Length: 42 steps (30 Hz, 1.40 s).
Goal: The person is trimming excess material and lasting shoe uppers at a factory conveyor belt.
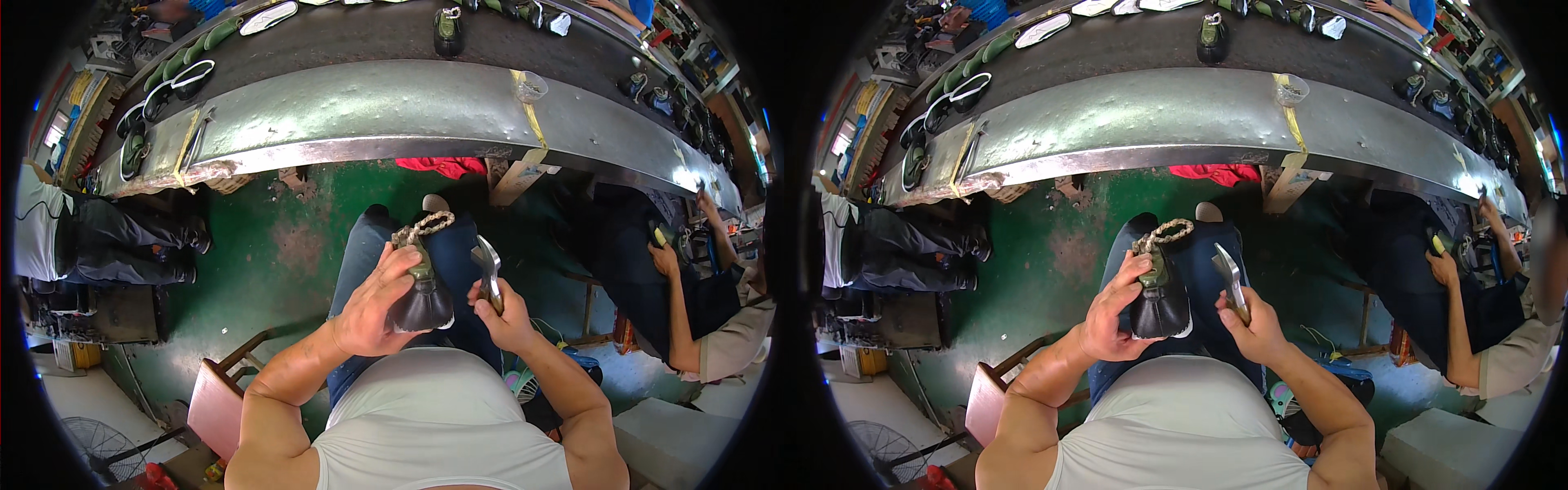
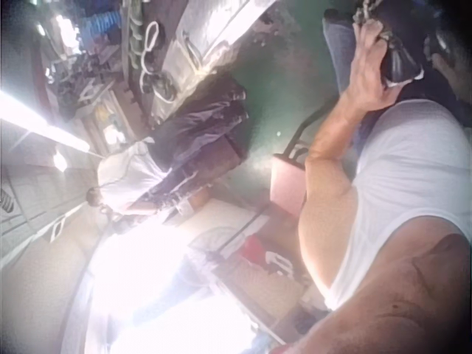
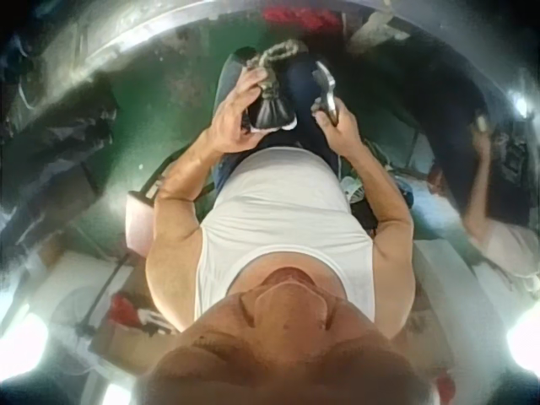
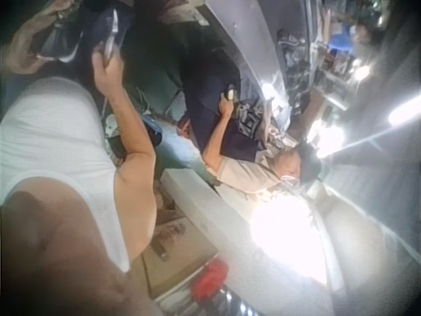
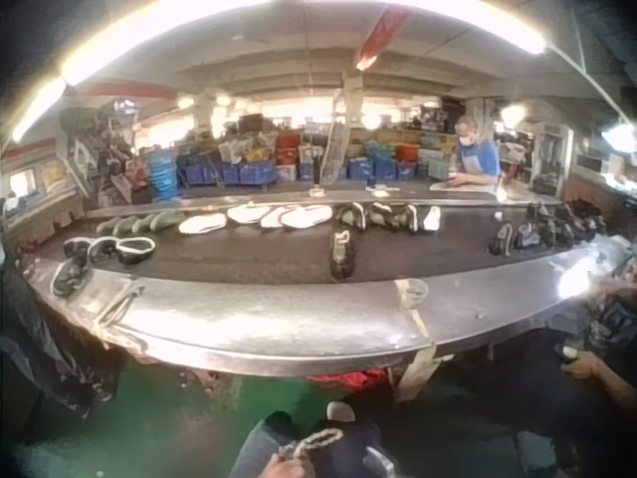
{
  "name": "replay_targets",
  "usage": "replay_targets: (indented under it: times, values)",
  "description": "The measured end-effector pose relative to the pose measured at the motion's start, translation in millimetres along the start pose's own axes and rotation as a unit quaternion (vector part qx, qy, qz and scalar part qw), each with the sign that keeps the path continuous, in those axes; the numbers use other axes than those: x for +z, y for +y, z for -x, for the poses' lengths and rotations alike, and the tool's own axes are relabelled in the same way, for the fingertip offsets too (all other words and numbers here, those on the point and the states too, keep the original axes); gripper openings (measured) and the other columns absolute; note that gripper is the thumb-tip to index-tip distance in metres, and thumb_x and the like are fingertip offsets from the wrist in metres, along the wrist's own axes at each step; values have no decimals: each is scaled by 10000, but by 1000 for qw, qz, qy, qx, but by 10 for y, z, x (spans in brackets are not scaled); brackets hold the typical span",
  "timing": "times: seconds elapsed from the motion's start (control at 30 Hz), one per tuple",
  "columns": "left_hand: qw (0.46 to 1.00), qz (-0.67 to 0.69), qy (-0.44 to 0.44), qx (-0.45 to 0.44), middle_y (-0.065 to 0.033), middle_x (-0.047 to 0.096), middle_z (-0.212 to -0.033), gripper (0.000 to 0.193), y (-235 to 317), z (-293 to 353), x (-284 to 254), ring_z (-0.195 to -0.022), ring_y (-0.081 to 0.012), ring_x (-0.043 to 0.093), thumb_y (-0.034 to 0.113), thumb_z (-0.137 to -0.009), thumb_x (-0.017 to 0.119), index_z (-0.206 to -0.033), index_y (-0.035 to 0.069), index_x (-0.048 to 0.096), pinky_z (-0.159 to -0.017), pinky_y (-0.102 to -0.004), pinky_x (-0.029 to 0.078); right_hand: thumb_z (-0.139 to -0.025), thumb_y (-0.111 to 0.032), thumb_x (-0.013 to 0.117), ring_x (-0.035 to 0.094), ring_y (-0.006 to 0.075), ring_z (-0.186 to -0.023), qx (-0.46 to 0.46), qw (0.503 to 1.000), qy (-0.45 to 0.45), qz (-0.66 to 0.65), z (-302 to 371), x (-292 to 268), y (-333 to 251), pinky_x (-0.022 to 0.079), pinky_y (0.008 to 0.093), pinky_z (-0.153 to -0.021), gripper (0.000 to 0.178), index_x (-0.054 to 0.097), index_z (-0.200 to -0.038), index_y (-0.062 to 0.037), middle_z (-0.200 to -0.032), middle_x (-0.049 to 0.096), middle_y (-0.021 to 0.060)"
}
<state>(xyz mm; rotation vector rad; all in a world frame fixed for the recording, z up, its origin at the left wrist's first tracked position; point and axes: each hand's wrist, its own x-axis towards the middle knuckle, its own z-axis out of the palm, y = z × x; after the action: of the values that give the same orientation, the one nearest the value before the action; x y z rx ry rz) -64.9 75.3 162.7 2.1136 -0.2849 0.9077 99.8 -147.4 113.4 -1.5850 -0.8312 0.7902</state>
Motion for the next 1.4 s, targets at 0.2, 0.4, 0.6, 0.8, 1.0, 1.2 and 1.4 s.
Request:
replay_targets:
  times: [0.2, 0.4, 0.6, 0.8, 1.0, 1.2, 1.4]
  values:
    - [899, 214, 33, -380, -181, 543, -1370, 611, -317, 33, 227, -1193, -223, 575, 134, -884, 749, -1403, -14, 462, -1056, -372, 437, -803, -320, 809, 652, 216, -1014, 40, 996, -59, 50, -241, 197, -9, 507, 384, -909, 679, 493, -1292, 29, -1190, 664, 181]
    - [817, 186, -3, -546, -132, 663, -1210, 538, -795, 528, 703, -1086, -177, 631, 143, -977, 609, -1471, 5, 447, -973, -298, 484, -832, -195, 769, 656, 185, -717, 218, 976, -10, 11, -466, 351, 805, 545, 338, -651, 458, 529, -1129, 58, -884, 651, 109]
    - [800, 275, -13, -533, -83, 683, -1162, 639, -806, 742, 644, -947, -148, 658, -79, -861, 462, -1477, 91, 487, -828, -274, 517, -838, -96, 698, 634, 177, -707, 229, 969, -64, 63, -564, 202, 778, 531, 330, -644, 303, 540, -1057, 43, -841, 636, 93]
    - [660, 520, 22, -543, -74, 558, -1386, 825, -670, 693, 616, -1265, -180, 543, -114, -777, 458, -1567, 67, 303, -1094, -316, 398, -933, -250, 631, 699, 347, -807, 179, 966, -53, 181, -249, -80, 385, 529, 421, -727, 314, 562, -1040, 37, -882, 701, 193]
    - [699, 413, -7, -584, -84, 441, -1502, 922, -530, 928, 829, -1380, -190, 418, -90, -800, 610, -1597, 54, 170, -1175, -333, 282, -943, -203, 611, 678, 408, -873, 166, 890, -273, 325, -146, -263, -64, 525, 464, -788, 272, 571, -1058, 40, -905, 711, 189]
    - [738, 416, -3, -532, -197, 300, -1585, 862, -440, 908, 977, -1478, -247, 280, -67, -829, 481, -1588, -20, 75, -1198, -317, 232, -921, -147, 597, 684, 409, -870, -22, 844, -257, 471, -453, -178, -232, 540, 474, -800, 214, 612, -1060, 14, -889, 705, 184]
    - [589, 489, 199, -612, -126, 300, -1607, 641, -342, 654, 1005, -1453, -227, 326, 398, -1088, 292, -1587, 19, 156, -1186, -341, 265, -933, -199, 605, 675, 411, -887, 114, 700, -480, 517, -886, -31, -607, 524, 499, -815, 266, 612, -986, 62, -861, 680, 243]
